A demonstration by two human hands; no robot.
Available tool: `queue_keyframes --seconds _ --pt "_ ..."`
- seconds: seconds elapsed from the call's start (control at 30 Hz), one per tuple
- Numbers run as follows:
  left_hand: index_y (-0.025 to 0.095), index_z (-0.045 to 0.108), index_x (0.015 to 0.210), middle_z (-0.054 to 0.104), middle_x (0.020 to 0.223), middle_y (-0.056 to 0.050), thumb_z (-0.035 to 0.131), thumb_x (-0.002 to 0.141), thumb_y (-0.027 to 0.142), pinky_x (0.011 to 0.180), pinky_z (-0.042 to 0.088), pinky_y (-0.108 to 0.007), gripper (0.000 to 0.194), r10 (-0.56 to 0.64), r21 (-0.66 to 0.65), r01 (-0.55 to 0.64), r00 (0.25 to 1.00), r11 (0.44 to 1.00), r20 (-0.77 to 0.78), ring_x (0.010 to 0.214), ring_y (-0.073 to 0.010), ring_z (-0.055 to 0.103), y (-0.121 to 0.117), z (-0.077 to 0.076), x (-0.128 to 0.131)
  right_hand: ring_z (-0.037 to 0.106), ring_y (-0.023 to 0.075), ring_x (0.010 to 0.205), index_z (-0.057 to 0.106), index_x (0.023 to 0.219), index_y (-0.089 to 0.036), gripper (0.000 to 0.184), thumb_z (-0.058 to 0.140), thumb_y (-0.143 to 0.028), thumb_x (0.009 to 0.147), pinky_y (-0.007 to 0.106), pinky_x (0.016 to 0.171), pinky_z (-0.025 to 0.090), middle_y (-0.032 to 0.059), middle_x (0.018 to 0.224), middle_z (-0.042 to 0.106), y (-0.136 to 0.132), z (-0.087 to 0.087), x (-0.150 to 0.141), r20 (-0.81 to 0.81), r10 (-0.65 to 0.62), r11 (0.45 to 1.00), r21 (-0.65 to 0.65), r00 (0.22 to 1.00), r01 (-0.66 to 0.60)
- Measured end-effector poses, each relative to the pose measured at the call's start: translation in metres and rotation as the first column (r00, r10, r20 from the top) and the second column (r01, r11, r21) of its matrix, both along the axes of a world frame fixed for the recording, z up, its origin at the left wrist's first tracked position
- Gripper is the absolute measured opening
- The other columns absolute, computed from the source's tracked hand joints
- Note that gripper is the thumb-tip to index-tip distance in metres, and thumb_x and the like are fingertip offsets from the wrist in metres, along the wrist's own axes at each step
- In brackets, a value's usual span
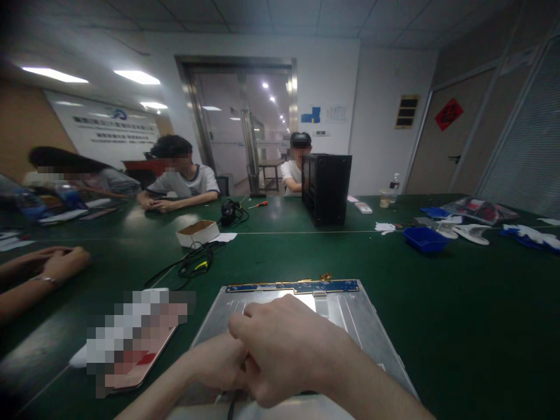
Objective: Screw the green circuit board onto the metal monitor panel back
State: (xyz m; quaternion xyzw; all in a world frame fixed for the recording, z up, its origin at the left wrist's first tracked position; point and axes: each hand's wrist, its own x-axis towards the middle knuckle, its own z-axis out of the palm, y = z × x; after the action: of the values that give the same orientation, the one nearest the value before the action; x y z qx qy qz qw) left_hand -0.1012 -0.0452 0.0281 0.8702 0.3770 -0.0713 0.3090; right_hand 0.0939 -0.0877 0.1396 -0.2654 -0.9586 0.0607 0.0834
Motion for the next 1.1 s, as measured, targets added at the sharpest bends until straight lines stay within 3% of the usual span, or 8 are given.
queue_keyframes --seconds 0.13,0.33,0.47,0.67,0.8,1.0,1.1 --pt "0.018 0.074 0.094 0.071 0.085 -0.003 0.074 0.069 0.030 0.057 0.042 -0.023 0.028 0.011 0.001 -0.011 1.000 1.000 -0.022 0.076 -0.0214 0.062 -0.0014 0.0018 0.0004 0.055 0.0154 0.065 0.055 0.095 -0.019 0.022 0.062 -0.027 0.077 0.025 0.048 0.027 0.0027 0.085 0.066 -0.0011 0.0013 0.0005 0.009 0.005 1.000 -0.024 1.000 -0.005" --pt "0.018 0.072 0.080 0.070 0.078 0.001 0.074 0.067 0.022 0.056 0.041 -0.022 0.013 0.006 -0.062 -0.006 1.000 0.998 -0.001 0.070 -0.0179 0.061 -0.0012 0.0048 0.0027 0.059 0.0155 0.063 0.057 0.095 -0.019 0.015 0.058 -0.026 0.081 0.026 0.048 0.025 0.0030 0.083 0.070 -0.0005 0.0020 -0.0038 0.024 -0.050 0.998 -0.026 0.998 0.051" --pt "0.018 0.073 0.080 0.069 0.079 0.001 0.074 0.069 0.025 0.056 0.039 -0.022 0.013 -0.029 -0.008 0.029 1.000 1.000 0.005 0.073 -0.0186 0.060 0.0008 0.0006 0.0009 0.059 0.0164 0.061 0.060 0.095 -0.020 0.016 0.058 -0.030 0.083 0.027 0.049 0.022 0.0030 0.078 0.071 -0.0002 0.0018 -0.0041 0.056 -0.091 0.996 -0.004 0.994 0.092" --pt "0.017 0.073 0.090 0.070 0.083 -0.001 0.071 0.070 0.021 0.057 0.040 -0.023 0.021 -0.030 0.046 0.032 0.998 0.998 -0.046 0.075 -0.0202 0.062 0.0000 -0.0007 0.0011 0.055 0.0148 0.063 0.056 0.093 -0.020 0.022 0.064 -0.029 0.075 0.025 0.047 0.028 0.0018 0.082 0.066 -0.0034 0.0032 0.0004 -0.005 0.005 1.000 -0.014 1.000 -0.005" --pt "0.020 0.074 0.093 0.072 0.088 -0.001 0.074 0.069 0.027 0.063 0.046 -0.024 0.025 0.004 0.001 -0.004 1.000 1.000 -0.022 0.079 -0.0213 0.063 -0.0022 0.0043 0.0038 0.056 0.0146 0.065 0.055 0.096 -0.020 0.021 0.062 -0.026 0.078 0.025 0.048 0.027 0.0018 0.085 0.067 -0.0036 0.0037 -0.0005 0.010 0.008 1.000 -0.025 1.000 -0.008" --pt "0.019 0.074 0.078 0.068 0.073 0.002 0.071 0.069 0.020 0.057 0.044 -0.022 0.010 0.037 -0.111 -0.032 0.999 0.993 0.040 0.068 -0.0175 0.062 -0.0026 0.0039 0.0036 0.061 0.0162 0.063 0.058 0.095 -0.020 0.012 0.057 -0.028 0.086 0.028 0.048 0.021 0.0028 0.081 0.070 0.0000 -0.0022 -0.0054 0.044 -0.097 0.995 0.043 0.994 0.095" --pt "0.019 0.074 0.078 0.068 0.074 0.001 0.072 0.069 0.022 0.056 0.043 -0.022 0.011 0.020 -0.097 -0.015 0.998 0.995 0.052 0.068 -0.0173 0.061 -0.0022 0.0027 0.0021 0.059 0.0161 0.063 0.058 0.093 -0.020 0.012 0.058 -0.029 0.085 0.028 0.048 0.021 0.0028 0.081 0.069 -0.0005 -0.0033 -0.0047 0.033 -0.090 0.995 0.052 0.995 0.088"
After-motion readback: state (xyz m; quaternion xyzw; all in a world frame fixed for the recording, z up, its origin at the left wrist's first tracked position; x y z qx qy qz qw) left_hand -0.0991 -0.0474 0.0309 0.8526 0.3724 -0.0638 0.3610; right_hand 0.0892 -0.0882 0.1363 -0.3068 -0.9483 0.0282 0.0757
